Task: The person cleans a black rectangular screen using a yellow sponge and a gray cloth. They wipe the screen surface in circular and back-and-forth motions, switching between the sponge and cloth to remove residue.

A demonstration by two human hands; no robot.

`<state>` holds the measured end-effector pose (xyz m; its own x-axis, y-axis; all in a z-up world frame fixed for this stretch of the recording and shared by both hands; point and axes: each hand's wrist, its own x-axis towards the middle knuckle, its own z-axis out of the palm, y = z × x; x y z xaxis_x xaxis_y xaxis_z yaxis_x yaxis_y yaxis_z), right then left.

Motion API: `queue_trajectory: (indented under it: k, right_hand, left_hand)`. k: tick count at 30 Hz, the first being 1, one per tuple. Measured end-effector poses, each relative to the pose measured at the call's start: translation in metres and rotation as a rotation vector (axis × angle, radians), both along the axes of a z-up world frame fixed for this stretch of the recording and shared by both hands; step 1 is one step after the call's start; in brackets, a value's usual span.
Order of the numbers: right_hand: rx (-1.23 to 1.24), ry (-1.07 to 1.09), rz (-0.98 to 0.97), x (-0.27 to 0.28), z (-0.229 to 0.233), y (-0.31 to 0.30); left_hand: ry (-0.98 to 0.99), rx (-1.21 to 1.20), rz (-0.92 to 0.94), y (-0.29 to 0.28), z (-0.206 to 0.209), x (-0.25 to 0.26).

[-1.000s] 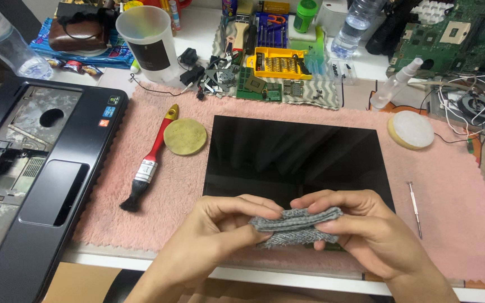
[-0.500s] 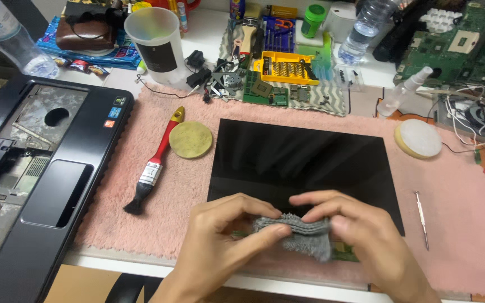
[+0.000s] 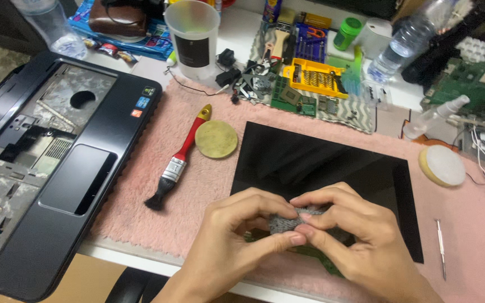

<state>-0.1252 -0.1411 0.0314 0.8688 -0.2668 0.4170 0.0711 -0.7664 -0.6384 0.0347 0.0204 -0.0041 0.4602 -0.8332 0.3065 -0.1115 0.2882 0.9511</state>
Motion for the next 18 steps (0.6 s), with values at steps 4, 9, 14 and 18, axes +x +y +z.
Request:
queue_trajectory:
  k: [4,9,14,18]
  right_hand:
    - [0.185,0.132,-0.003,0.003,0.003,-0.001]
    - [0.291,0.223,-0.084,0.021,0.007,-0.002]
    - [0.17,0.259,-0.117,0.053,0.003,-0.018]
    - [-0.133,0.157,-0.171,0.092,-0.023,-0.066]
  left_hand:
    - [0.04,-0.001,0.077,0.001,-0.001,-0.001]
    - [0.364,0.065,0.119,-0.002,-0.007,0.003]
    - [0.35,0.091,0.256,-0.003,-0.014,0.016]
    - [-0.053,0.134,0.445,0.016,-0.007,0.034]
